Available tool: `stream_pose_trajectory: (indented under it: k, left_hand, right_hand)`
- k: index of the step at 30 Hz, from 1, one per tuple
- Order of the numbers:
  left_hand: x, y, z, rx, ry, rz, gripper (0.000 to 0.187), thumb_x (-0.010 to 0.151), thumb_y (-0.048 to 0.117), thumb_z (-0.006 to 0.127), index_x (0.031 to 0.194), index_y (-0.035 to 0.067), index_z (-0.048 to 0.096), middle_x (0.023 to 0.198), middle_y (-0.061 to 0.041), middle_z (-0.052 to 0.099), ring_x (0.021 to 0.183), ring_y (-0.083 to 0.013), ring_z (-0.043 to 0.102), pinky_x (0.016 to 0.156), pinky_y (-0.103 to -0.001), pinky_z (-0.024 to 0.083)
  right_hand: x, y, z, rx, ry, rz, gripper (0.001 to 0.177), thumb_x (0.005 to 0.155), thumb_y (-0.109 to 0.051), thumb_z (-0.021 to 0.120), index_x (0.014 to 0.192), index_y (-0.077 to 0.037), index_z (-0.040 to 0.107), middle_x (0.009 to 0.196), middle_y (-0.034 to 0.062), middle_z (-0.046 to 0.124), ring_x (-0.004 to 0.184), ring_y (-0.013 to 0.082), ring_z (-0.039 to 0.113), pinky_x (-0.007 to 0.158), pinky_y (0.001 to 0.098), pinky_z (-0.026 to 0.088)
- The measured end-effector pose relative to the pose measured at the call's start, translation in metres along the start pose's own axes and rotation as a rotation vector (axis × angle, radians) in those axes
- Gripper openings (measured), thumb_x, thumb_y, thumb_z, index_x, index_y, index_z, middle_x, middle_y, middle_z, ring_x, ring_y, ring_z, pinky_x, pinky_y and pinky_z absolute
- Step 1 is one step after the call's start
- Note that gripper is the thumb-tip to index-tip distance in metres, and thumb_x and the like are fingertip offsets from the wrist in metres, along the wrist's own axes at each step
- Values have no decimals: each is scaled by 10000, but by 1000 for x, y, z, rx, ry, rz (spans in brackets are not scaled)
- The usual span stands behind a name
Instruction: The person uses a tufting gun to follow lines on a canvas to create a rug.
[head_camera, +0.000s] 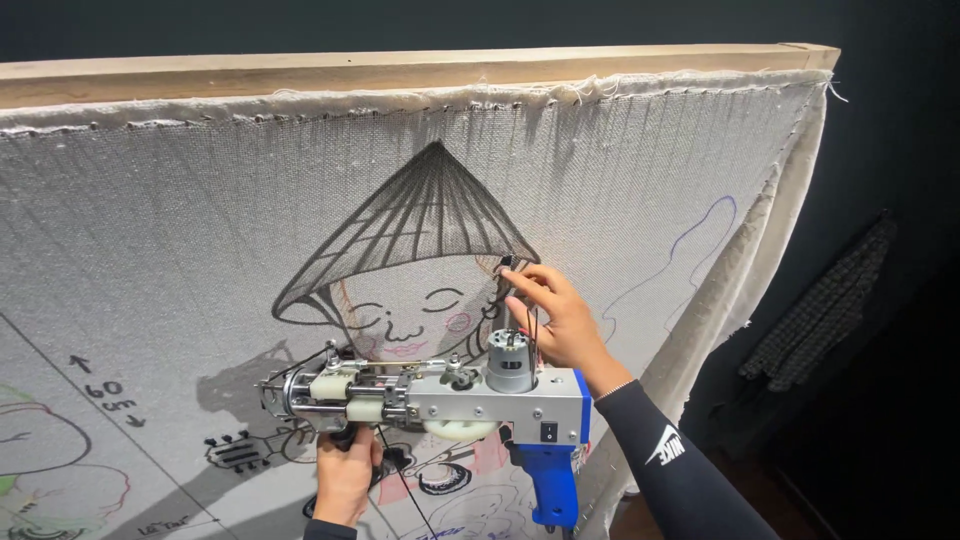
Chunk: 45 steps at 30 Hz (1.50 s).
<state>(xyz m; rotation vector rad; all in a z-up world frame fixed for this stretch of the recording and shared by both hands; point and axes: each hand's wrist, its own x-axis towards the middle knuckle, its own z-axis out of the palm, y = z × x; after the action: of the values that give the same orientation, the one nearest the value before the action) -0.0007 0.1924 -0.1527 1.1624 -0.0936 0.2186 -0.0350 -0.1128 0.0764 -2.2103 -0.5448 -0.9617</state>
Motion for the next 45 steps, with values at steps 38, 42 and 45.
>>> stream_pose_trajectory:
  k: [38,42,45]
  left_hand:
    - [-3,17,2,24,-44,-28,158,944,3,623,1083,-29,690,724,-37,595,507,-116,471,448,-291,374]
    - [1,9,2,-8,-32,-61,174,926,12,624,1092,-6,675,748,-29,602,503,-112,464,442,-292,376]
    - [4,-4,0,-45,-41,-57,146,935,8,641,1077,-25,646,757,-32,603,517,-115,478,448,-295,386]
  right_hand:
    - [9,3,41,-24,469,27,102,872,-49,756,899,-31,658,911,66,679,773,178,678,719,284,540]
    - [7,6,35,55,480,7,106,884,-26,730,970,-27,668,954,59,721,844,147,698,790,286,559]
    - [9,6,32,73,446,50,151,887,-37,731,1035,-28,702,921,49,743,823,120,716,769,275,567]
